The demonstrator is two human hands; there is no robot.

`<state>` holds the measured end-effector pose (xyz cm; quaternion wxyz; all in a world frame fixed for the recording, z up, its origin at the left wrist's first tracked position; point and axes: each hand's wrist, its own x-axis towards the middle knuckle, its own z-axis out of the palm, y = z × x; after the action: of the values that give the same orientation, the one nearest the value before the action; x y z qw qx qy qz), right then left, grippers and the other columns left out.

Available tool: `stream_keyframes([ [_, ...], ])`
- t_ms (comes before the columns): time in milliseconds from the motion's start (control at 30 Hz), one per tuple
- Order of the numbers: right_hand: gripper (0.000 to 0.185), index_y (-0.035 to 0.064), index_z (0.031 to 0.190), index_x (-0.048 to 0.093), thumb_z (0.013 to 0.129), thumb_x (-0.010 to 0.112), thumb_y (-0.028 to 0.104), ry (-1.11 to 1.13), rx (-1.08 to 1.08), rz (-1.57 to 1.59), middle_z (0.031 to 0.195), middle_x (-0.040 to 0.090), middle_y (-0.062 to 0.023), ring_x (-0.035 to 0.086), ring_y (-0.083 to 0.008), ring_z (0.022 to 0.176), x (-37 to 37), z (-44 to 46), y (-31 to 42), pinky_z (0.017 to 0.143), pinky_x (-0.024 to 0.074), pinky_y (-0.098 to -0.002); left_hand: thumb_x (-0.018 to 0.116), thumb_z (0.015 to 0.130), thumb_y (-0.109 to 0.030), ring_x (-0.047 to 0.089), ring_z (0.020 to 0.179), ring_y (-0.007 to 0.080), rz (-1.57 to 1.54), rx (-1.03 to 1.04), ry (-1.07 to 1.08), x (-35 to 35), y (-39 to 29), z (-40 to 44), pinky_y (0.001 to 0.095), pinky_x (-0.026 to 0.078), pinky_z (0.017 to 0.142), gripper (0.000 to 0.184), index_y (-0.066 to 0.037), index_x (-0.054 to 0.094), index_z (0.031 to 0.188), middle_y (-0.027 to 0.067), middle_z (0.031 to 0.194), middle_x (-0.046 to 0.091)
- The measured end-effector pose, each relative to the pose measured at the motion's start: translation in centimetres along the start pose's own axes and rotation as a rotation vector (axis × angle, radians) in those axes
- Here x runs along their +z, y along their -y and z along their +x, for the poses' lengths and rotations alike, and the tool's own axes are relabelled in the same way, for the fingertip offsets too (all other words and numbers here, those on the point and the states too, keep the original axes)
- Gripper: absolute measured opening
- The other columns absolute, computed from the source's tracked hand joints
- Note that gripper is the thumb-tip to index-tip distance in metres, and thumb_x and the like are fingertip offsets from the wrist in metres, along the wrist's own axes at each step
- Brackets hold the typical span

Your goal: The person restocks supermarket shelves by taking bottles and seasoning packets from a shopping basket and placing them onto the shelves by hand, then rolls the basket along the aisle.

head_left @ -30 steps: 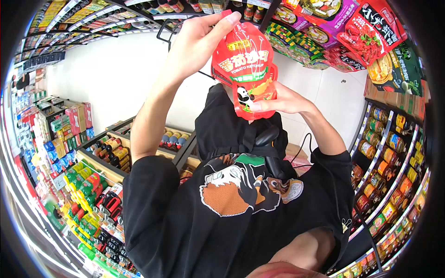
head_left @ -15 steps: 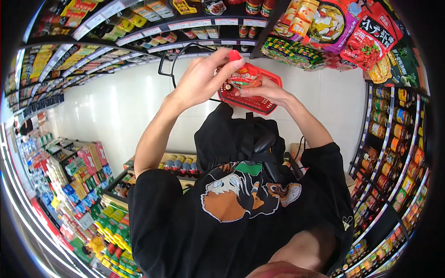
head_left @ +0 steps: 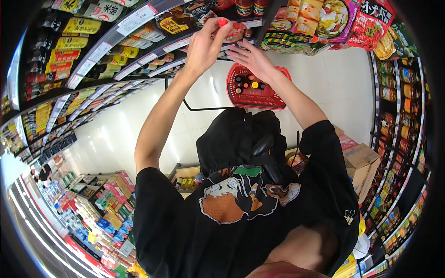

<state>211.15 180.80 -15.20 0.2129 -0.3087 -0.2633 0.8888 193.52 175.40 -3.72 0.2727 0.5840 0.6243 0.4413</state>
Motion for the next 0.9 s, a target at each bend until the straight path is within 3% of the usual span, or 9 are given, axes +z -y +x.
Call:
stream_keyframes([
  [33, 0.055, 0.0027, 0.141, 0.040, 0.103, 0.047, 0.043, 0.002, -0.044, 0.073, 0.139, 0.053, -0.0195, 0.053, -0.0295, 0.129, 0.6, 0.7, 0.4, 0.113, 0.0403, -0.0391, 0.058, 0.100, -0.026, 0.072, 0.094, 0.0290, 0.006, 0.017, -0.043, 0.1, 0.3, 0.6, 0.0333, 0.053, 0.080, 0.032, 0.001, 0.059, 0.117, 0.0192, 0.101, 0.072],
  [67, 0.054, 0.0059, 0.144, 0.036, 0.106, 0.040, 0.044, 0.035, -0.048, 0.041, 0.141, 0.050, -0.0203, 0.050, -0.0288, 0.132, 1.1, 1.3, 0.9, 0.115, 0.0383, -0.0381, 0.057, 0.100, -0.026, 0.072, 0.096, 0.0290, -0.003, 0.024, -0.063, 0.1, 0.6, 1.1, 0.0337, 0.053, 0.081, 0.032, 0.001, 0.059, 0.118, 0.0185, 0.102, 0.072],
  [233, 0.048, 0.0105, 0.146, 0.033, 0.107, 0.037, 0.039, 0.050, -0.098, 0.138, 0.145, 0.044, -0.0202, 0.049, -0.0284, 0.132, 2.7, 4.5, 2.4, 0.116, 0.0376, -0.0399, 0.057, 0.101, -0.028, 0.071, 0.099, 0.0305, -0.023, 0.055, -0.063, 0.4, 2.1, 3.0, 0.0359, 0.054, 0.082, 0.033, 0.000, 0.058, 0.119, 0.0184, 0.104, 0.072],
  [300, 0.042, 0.0052, 0.132, 0.046, 0.107, 0.040, 0.039, -0.016, -0.117, 0.159, 0.132, 0.053, -0.0164, 0.054, -0.0309, 0.127, 2.9, 5.9, 2.7, 0.110, 0.0457, -0.0407, 0.056, 0.101, -0.028, 0.071, 0.100, 0.0311, -0.007, 0.096, -0.090, 0.5, 2.7, 3.6, 0.0366, 0.053, 0.083, 0.032, -0.001, 0.058, 0.118, 0.0180, 0.106, 0.072],
  [467, 0.041, 0.0058, 0.135, 0.043, 0.108, 0.035, 0.035, -0.069, -0.181, 0.073, 0.131, 0.053, -0.0165, 0.058, -0.0314, 0.123, 3.2, 8.8, 2.6, 0.108, 0.0477, -0.0418, 0.056, 0.101, -0.027, 0.070, 0.101, 0.0321, 0.012, 0.112, -0.056, 1.1, 4.4, 4.3, 0.0380, 0.053, 0.084, 0.031, -0.002, 0.058, 0.118, 0.0176, 0.107, 0.072],
  [633, 0.043, 0.0054, 0.139, 0.039, 0.108, 0.032, 0.035, -0.219, -0.109, 0.151, 0.133, 0.052, -0.0169, 0.060, -0.0308, 0.121, 3.0, 10.0, 2.3, 0.104, 0.0501, -0.0427, 0.055, 0.101, -0.028, 0.069, 0.103, 0.0334, -0.015, 0.044, 0.004, 0.8, 6.0, 6.0, 0.0387, 0.053, 0.085, 0.033, -0.002, 0.056, 0.120, 0.0186, 0.107, 0.071],
  [700, 0.045, 0.0048, 0.140, 0.037, 0.108, 0.032, 0.035, -0.191, -0.121, 0.095, 0.136, 0.051, -0.0173, 0.061, -0.0308, 0.120, 2.5, 10.2, 2.2, 0.104, 0.0503, -0.0423, 0.058, 0.099, -0.024, 0.068, 0.095, 0.0373, 0.065, 0.005, 0.056, 0.4, 6.3, 6.8, 0.0411, 0.052, 0.082, 0.032, -0.002, 0.056, 0.122, 0.0200, 0.108, 0.068],
  [833, 0.049, 0.0023, 0.144, 0.034, 0.108, 0.034, 0.036, -0.185, -0.123, -0.140, 0.144, 0.049, -0.0183, 0.064, -0.0307, 0.116, 2.0, 10.4, 2.7, 0.102, 0.0506, -0.0407, 0.058, 0.100, -0.031, 0.066, 0.090, 0.0268, 0.215, -0.008, 0.045, -0.5, 5.1, 8.8, 0.0352, 0.052, 0.076, 0.038, 0.002, 0.058, 0.119, 0.0194, 0.101, 0.069],
  [900, 0.052, 0.0012, 0.144, 0.036, 0.107, 0.039, 0.038, -0.176, -0.143, -0.236, 0.144, 0.049, -0.0167, 0.066, -0.0297, 0.113, 1.9, 10.5, 3.1, 0.100, 0.0510, -0.0399, 0.051, 0.102, -0.033, 0.066, 0.104, 0.0378, 0.165, -0.254, 0.239, -1.5, 3.0, 9.3, 0.0426, 0.051, 0.082, 0.044, 0.008, 0.062, 0.115, 0.0328, 0.108, 0.065],
])
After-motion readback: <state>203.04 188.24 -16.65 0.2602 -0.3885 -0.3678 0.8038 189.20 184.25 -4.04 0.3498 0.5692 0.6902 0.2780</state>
